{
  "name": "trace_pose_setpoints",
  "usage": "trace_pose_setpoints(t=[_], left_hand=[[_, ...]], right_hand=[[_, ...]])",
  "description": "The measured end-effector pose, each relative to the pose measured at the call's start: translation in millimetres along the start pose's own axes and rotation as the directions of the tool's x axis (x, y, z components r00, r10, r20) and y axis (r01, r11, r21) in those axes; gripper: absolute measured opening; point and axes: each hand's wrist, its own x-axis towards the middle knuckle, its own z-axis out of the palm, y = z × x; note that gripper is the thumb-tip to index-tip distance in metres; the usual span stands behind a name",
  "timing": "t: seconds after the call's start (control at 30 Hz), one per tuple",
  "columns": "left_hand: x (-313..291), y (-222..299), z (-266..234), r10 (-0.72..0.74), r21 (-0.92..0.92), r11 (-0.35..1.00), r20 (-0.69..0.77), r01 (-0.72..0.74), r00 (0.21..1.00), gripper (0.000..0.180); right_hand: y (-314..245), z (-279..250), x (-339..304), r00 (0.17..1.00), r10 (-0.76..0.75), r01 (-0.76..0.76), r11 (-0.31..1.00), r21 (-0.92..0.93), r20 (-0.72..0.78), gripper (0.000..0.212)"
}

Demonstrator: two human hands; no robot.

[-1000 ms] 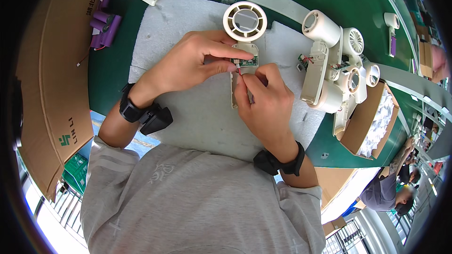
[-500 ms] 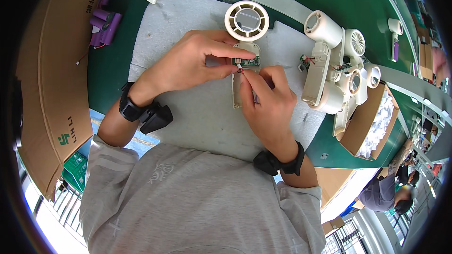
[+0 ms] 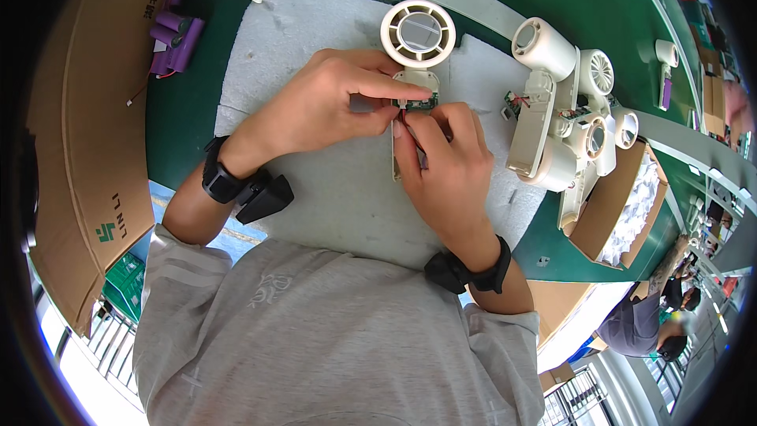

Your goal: The person assembles portable fans by taking batteries from a cardboard box, connecting the battery wires to the circuit board, and placing the batteries inside the fan casing.

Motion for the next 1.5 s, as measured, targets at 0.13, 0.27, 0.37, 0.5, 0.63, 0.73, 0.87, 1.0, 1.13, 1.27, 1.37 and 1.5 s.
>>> trace_pose_setpoints(t=[0.13,0.27,0.37,0.5,0.63,0.73,0.87,1.0,1.13,1.27,1.37,1.5], left_hand=[[-0.6,0.2,5.4,-0.009,0.000,1.000,-0.047,0.009,0.999,0.036],[-0.7,2.1,6.8,-0.015,0.043,0.999,-0.074,0.018,0.997,0.037],[-0.1,2.7,4.2,-0.006,0.034,0.999,-0.072,0.008,0.997,0.037],[2.6,8.8,-0.8,-0.006,0.024,1.000,-0.017,0.006,1.000,0.035],[1.3,6.1,-0.4,0.040,0.032,0.999,-0.027,-0.039,0.999,0.038],[-1.2,5.1,2.2,0.016,-0.008,1.000,-0.040,-0.017,0.999,0.038],[-1.0,10.0,2.7,-0.014,0.060,0.998,0.014,0.013,1.000,0.037],[-0.2,12.0,-0.2,-0.059,0.060,0.997,0.036,0.057,0.998,0.036],[4.0,12.3,-2.5,-0.034,0.099,0.995,0.060,0.028,0.998,0.036],[0.9,10.1,0.9,-0.037,0.067,0.997,0.017,0.035,0.999,0.036],[0.4,10.9,-1.0,-0.069,0.011,0.998,0.027,0.069,0.997,0.037],[-1.0,6.2,-3.7,-0.085,-0.053,0.995,0.063,0.088,0.994,0.037]], right_hand=[[-2.9,-2.0,4.5,0.995,0.101,-0.100,0.990,0.095,-0.005,0.022],[-3.6,-4.3,10.7,0.974,0.216,-0.208,0.971,0.115,-0.070,0.029],[-12.9,-8.7,16.7,0.979,0.205,-0.204,0.974,0.099,-0.004,0.032],[-7.3,-11.8,15.5,0.994,0.113,-0.113,0.993,0.036,0.015,0.036],[-0.5,-12.6,16.2,0.999,0.033,-0.034,0.999,0.025,0.040,0.040],[2.3,-16.1,14.2,0.996,0.058,-0.062,0.996,0.057,0.071,0.040],[5.3,-13.0,13.1,0.996,0.067,-0.072,0.994,0.082,0.059,0.038],[3.6,-12.0,13.8,0.993,0.104,-0.109,0.987,0.121,0.051,0.034],[4.3,-10.9,16.1,0.992,0.125,-0.127,0.984,0.128,0.022,0.030],[6.9,-9.6,15.5,0.994,0.106,-0.109,0.983,0.147,0.025,0.037],[-3.0,-25.7,15.9,0.986,0.132,-0.148,0.975,0.165,0.103,0.046],[-9.4,-50.3,9.5,0.898,0.290,-0.387,0.878,0.282,0.332,0.056]])
